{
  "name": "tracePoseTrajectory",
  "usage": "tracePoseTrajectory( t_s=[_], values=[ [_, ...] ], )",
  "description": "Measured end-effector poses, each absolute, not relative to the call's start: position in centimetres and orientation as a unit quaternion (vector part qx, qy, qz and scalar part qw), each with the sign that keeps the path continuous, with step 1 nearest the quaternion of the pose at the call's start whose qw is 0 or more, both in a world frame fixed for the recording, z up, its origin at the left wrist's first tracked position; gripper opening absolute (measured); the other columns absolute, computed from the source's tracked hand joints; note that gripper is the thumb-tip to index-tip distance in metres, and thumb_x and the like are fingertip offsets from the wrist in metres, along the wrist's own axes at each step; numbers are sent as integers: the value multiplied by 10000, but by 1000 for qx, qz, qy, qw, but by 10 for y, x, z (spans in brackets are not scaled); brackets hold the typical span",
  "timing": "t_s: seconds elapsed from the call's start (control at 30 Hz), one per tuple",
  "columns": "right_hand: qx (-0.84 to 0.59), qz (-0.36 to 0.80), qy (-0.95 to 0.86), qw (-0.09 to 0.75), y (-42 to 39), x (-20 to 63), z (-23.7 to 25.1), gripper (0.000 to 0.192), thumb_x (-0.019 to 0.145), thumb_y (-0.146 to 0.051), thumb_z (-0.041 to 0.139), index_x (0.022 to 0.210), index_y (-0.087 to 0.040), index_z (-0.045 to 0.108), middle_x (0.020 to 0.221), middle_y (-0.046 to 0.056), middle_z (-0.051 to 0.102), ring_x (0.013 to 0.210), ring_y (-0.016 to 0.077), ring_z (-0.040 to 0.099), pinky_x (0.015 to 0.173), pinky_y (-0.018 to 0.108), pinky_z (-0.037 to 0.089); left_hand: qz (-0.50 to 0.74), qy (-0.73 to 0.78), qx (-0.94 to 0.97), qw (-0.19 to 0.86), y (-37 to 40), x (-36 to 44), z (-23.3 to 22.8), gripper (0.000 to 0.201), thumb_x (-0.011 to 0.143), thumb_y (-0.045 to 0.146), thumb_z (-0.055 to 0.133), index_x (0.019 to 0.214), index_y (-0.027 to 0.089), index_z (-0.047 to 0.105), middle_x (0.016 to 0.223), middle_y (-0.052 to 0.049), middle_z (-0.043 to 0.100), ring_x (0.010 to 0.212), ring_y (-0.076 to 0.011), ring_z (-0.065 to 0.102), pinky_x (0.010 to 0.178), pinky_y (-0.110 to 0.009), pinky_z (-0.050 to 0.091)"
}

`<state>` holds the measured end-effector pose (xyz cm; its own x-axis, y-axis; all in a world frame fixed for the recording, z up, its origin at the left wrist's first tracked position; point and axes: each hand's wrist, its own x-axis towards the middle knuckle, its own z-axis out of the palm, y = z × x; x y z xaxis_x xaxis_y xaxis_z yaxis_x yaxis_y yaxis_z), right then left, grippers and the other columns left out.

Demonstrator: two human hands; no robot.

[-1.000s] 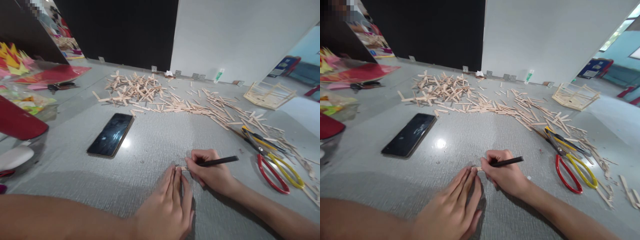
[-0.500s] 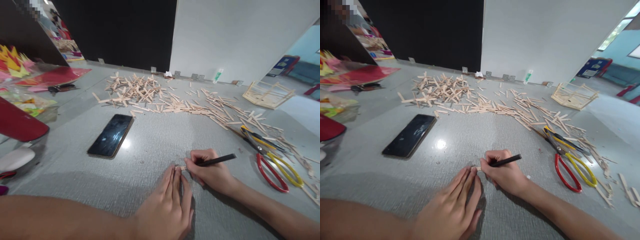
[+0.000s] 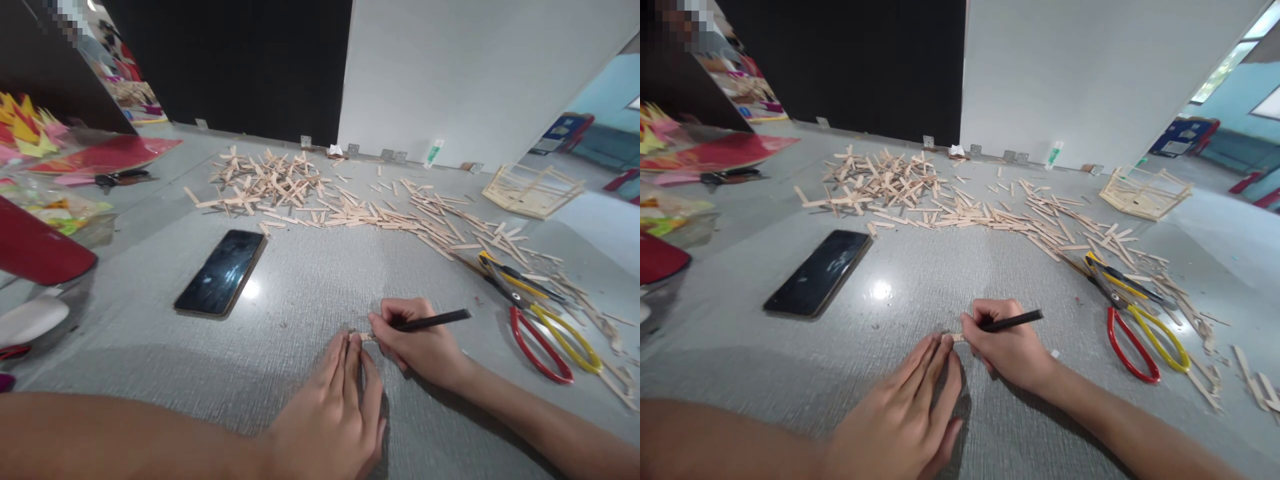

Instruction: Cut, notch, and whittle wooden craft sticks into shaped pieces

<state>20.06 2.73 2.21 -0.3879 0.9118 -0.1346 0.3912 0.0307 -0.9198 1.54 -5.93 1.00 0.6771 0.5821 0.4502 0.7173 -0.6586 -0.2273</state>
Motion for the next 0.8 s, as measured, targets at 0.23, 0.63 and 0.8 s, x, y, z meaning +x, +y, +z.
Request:
tracePoseTrajectory(
  t_s=[0.23, 0.63, 0.8],
  values=[
    [-480, 495, -678, 253, 30, 202, 19, 463, 940, -304, 657, 553, -224, 415, 408, -92, 415, 326, 42, 381, 345, 164, 224, -166, -371, -893, 193, -61, 16, 10, 479, 1051, 345, 443, 1259, -60, 592, 1193, -287, 761, 1135, -358, 754, 1172, -494, 347],
    [-494, 539, -616, 292, 32, 206, 26, 444, 935, -490, 677, 627, -221, 503, 455, -57, 550, 308, 49, 410, 330, 164, 298, -180, -379, -881, 218, -60, 14, 4, 446, 1060, 369, 414, 1250, 7, 591, 1146, -225, 796, 1129, -319, 762, 1157, -437, 397],
    [-500, 531, -612, 307, 34, 208, 23, 479, 936, -558, 675, 646, -217, 505, 491, -38, 581, 320, 54, 422, 342, 173, 289, -251, -359, -866, 240, -62, 13, 6, 309, 999, 116, 465, 1256, 62, 627, 960, -122, 835, 924, -246, 796, 1037, -371, 507]
  ],
)
